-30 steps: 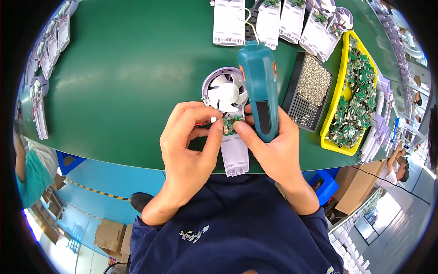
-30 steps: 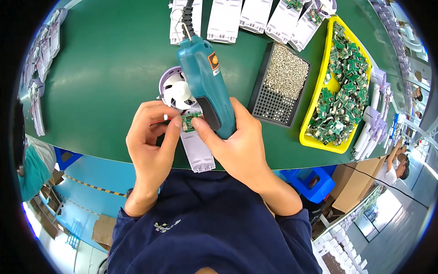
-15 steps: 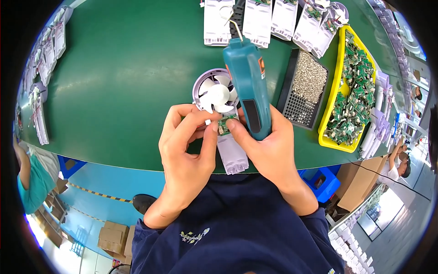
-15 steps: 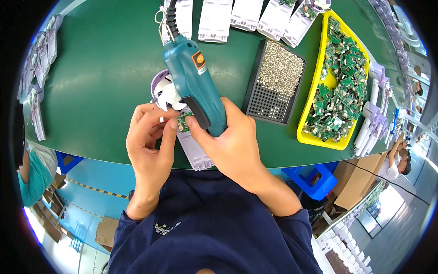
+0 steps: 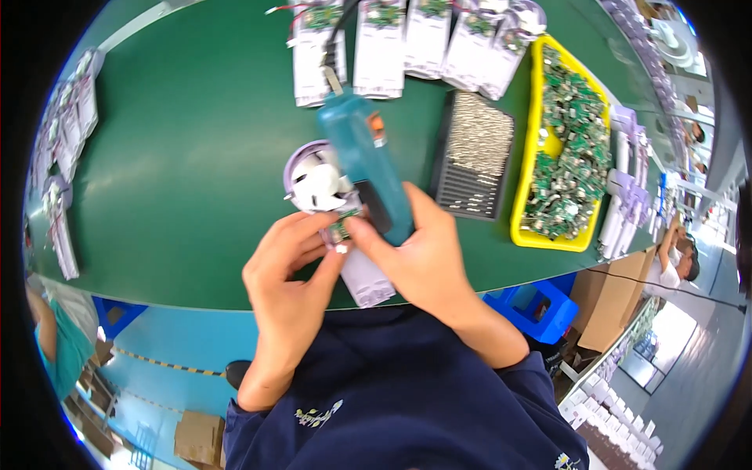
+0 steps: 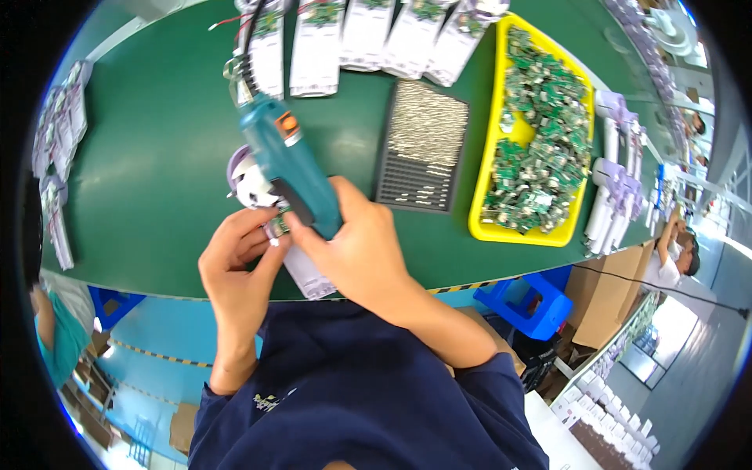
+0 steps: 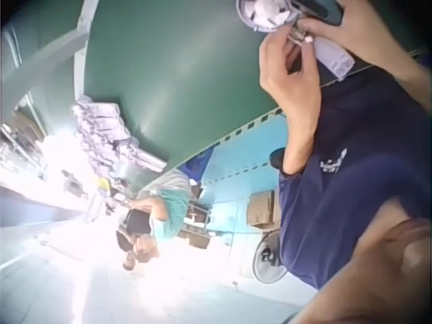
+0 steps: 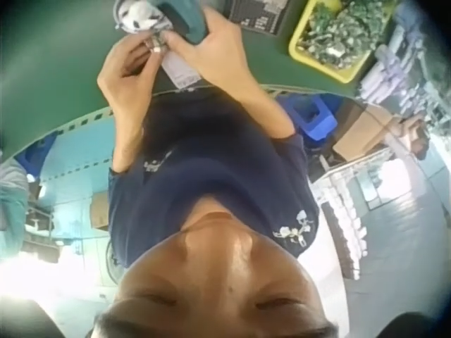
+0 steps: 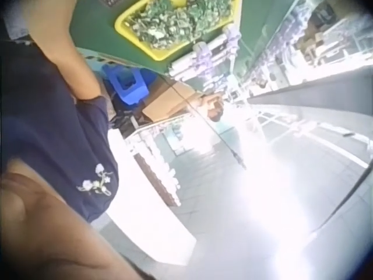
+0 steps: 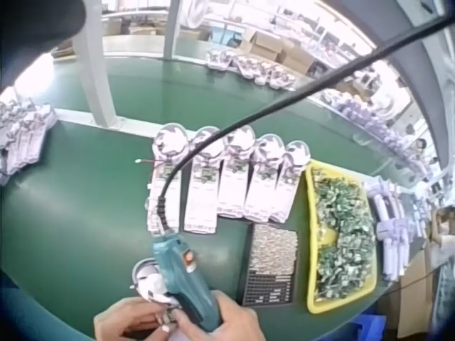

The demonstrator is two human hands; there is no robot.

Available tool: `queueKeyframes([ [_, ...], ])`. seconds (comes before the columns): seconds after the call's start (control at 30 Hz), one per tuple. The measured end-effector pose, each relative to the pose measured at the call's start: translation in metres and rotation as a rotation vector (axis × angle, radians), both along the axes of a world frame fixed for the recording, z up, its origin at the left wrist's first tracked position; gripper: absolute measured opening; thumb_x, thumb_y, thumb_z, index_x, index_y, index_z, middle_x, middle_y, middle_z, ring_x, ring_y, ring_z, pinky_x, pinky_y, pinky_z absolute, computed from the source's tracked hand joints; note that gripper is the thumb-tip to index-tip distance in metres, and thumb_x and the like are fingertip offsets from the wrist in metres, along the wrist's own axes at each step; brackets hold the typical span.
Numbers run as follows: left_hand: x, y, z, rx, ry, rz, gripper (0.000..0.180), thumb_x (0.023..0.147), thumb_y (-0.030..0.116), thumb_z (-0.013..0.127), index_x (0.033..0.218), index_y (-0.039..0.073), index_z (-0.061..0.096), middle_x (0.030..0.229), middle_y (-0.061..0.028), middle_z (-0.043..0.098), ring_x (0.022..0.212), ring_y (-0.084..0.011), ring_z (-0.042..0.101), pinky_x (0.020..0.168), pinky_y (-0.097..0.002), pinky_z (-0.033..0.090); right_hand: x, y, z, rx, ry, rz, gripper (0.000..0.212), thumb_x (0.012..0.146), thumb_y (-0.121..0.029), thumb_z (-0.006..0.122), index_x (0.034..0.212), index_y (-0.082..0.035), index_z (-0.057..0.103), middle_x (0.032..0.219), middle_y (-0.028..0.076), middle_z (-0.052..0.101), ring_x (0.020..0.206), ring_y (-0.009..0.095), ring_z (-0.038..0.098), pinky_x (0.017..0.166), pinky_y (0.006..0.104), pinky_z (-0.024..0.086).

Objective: The person assembles handheld fans on a production line by securing fan housing parts, circuit boards, and screws with an electric screwdriver.

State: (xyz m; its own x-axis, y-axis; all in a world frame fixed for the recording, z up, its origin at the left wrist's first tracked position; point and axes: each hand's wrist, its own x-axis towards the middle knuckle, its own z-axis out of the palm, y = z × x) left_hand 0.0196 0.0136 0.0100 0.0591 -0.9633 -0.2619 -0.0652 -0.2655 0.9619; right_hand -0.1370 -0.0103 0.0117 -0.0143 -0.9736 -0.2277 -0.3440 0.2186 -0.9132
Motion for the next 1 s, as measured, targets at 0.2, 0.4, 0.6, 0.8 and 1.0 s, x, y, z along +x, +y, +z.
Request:
queueKeyframes([
  [0.2, 0.002, -0.01, -0.003, -0.016, 0.068, -0.014, 0.027, 0.077, -0.018, 0.069, 0.102, -0.008, 0.066, 0.108, -0.0112, 0.061, 0.095, -0.0227, 0.071, 0.085, -0.0302, 0.06, -0.049, 0.008, 0.027, 0.072, -0.689, -0.138, 0.035, 0.085, -0.023, 0.066, 0.112, -0.001, 0.063, 0.091, 0.012, 0.069, 0.06, 0.01, 0.057, 0.057, 0.0236, 0.047],
  [0.4, -0.022, -0.019, -0.001, -0.052, 0.02, -0.172, 0.025, 0.077, -0.015, 0.071, 0.101, -0.006, 0.068, 0.106, -0.0105, 0.062, 0.092, -0.0207, 0.072, 0.081, -0.0278, 0.061, -0.097, -0.014, 0.026, -0.763, -0.966, 0.066, 0.083, 0.078, -0.085, 0.05, 0.115, -0.011, 0.047, 0.076, 0.007, 0.052, 0.055, 0.02, 0.05, 0.05, 0.0341, 0.043],
  [0.6, -0.036, -0.026, -0.007, -0.065, 0.035, -0.229, 0.025, 0.076, -0.014, 0.073, 0.1, -0.006, 0.069, 0.104, -0.01, 0.063, 0.09, -0.0193, 0.072, 0.08, -0.0274, 0.061, -0.089, -0.023, 0.016, -0.869, -0.862, 0.108, 0.079, 0.08, -0.078, 0.058, 0.115, -0.008, 0.047, 0.078, 0.011, 0.054, 0.058, 0.023, 0.051, 0.052, 0.0363, 0.043],
  [0.8, -0.038, -0.026, -0.006, -0.051, 0.031, -0.207, 0.025, 0.076, -0.014, 0.074, 0.099, -0.006, 0.069, 0.104, -0.0103, 0.064, 0.091, -0.0198, 0.072, 0.081, -0.0274, 0.061, -0.087, -0.024, 0.011, -0.878, -0.766, 0.135, 0.085, 0.078, -0.085, 0.051, 0.116, -0.009, 0.048, 0.076, 0.007, 0.051, 0.053, 0.019, 0.049, 0.047, 0.0335, 0.041],
  [1.0, -0.038, -0.027, -0.006, -0.051, 0.044, -0.209, 0.025, 0.076, -0.015, 0.073, 0.099, -0.006, 0.069, 0.104, -0.0105, 0.063, 0.092, -0.0199, 0.072, 0.081, -0.0275, 0.061, -0.083, -0.026, 0.007, -0.855, -0.786, 0.112, 0.085, 0.077, -0.085, 0.051, 0.114, -0.009, 0.048, 0.076, 0.008, 0.051, 0.053, 0.019, 0.047, 0.047, 0.033, 0.04],
])
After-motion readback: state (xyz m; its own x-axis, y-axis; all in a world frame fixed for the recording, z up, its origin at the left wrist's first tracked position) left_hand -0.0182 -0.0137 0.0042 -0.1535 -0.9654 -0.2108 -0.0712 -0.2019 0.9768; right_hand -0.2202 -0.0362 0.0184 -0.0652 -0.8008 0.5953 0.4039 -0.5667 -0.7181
